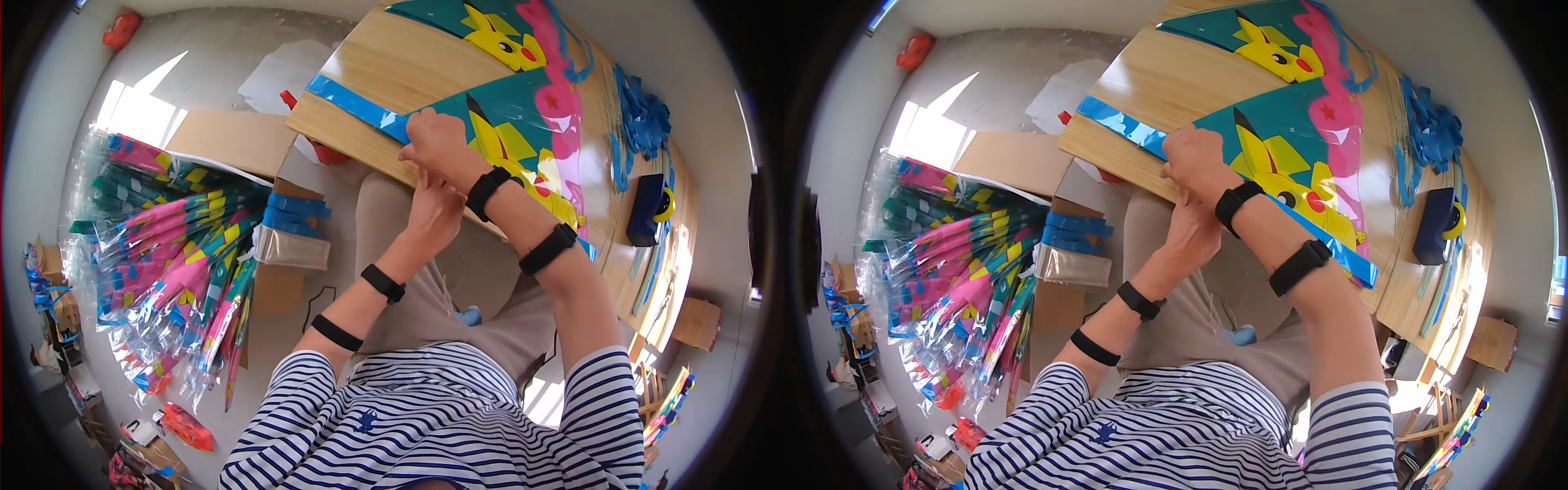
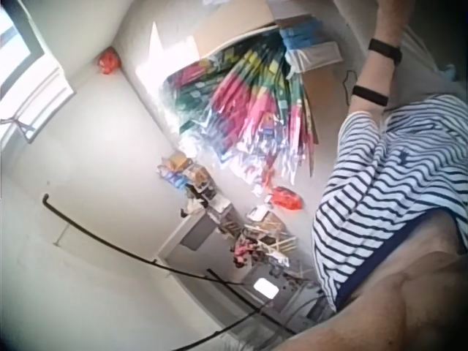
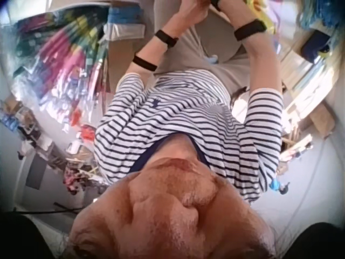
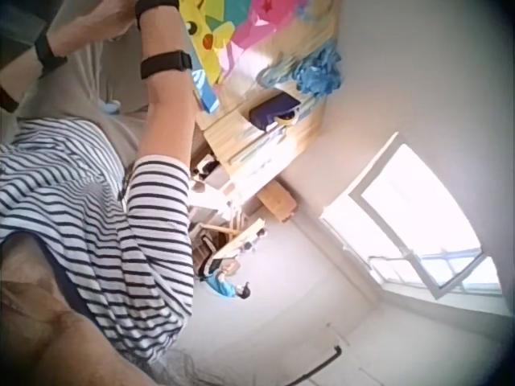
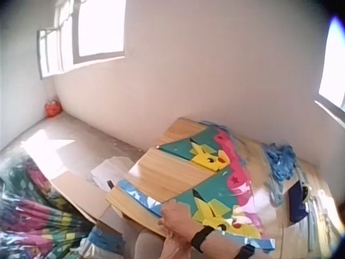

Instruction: The recorder is assembling colorful plastic kites by folding and taping the edges.

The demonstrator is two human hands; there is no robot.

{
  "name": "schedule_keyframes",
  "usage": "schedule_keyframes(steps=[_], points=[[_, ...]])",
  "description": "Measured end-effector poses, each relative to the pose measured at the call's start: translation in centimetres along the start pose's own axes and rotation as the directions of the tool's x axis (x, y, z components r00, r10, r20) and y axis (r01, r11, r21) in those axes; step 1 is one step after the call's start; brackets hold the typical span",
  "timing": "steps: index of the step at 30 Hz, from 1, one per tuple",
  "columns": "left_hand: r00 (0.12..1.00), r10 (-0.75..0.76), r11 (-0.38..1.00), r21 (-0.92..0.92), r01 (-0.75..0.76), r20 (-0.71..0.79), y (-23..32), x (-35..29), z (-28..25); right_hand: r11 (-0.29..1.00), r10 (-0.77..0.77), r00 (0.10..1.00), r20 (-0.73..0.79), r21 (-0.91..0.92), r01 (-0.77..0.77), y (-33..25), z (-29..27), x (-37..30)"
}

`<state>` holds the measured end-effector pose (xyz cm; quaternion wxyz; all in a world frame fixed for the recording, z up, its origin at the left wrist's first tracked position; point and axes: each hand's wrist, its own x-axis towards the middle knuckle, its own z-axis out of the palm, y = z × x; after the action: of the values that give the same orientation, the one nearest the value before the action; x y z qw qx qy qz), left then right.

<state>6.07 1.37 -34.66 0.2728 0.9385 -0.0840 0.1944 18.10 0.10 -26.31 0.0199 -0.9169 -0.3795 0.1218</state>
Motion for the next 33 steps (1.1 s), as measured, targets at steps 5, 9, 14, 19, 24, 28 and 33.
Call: schedule_keyframes(steps=[5,9,14,19,24,28,33], points=[[0.999,0.006,1.000,0.013,-0.006,-0.037,0.3,0.0,0.0,0.999,0.036,0.997,-0.062,-0.012,-0.037,0.9,2.3,1.6],[0.994,-0.042,0.985,0.168,0.025,0.096,0.8,0.1,-0.2,0.916,0.316,0.923,-0.220,0.323,-0.237,2.7,2.7,1.2],[0.982,-0.007,0.935,0.348,-0.060,0.188,1.5,0.9,-0.6,0.458,0.642,0.753,-0.146,0.860,-0.224,7.6,4.5,-1.0],[0.966,-0.022,0.896,0.433,-0.094,0.257,2.0,1.2,-1.0,0.224,0.796,0.602,-0.066,0.955,-0.192,8.2,5.2,-5.3],[0.954,0.011,0.898,0.416,-0.141,0.300,1.9,1.4,-1.4,0.263,0.804,0.591,-0.069,0.932,-0.248,8.2,6.6,-7.3],[0.958,0.061,0.891,0.417,-0.180,0.281,2.0,1.6,-1.1,0.331,0.782,0.619,-0.077,0.892,-0.308,7.5,7.5,-7.3],[0.963,0.112,0.873,0.438,-0.214,0.247,2.4,1.5,-1.0,0.490,0.788,0.588,-0.185,0.766,-0.416,7.0,8.2,-7.1]])
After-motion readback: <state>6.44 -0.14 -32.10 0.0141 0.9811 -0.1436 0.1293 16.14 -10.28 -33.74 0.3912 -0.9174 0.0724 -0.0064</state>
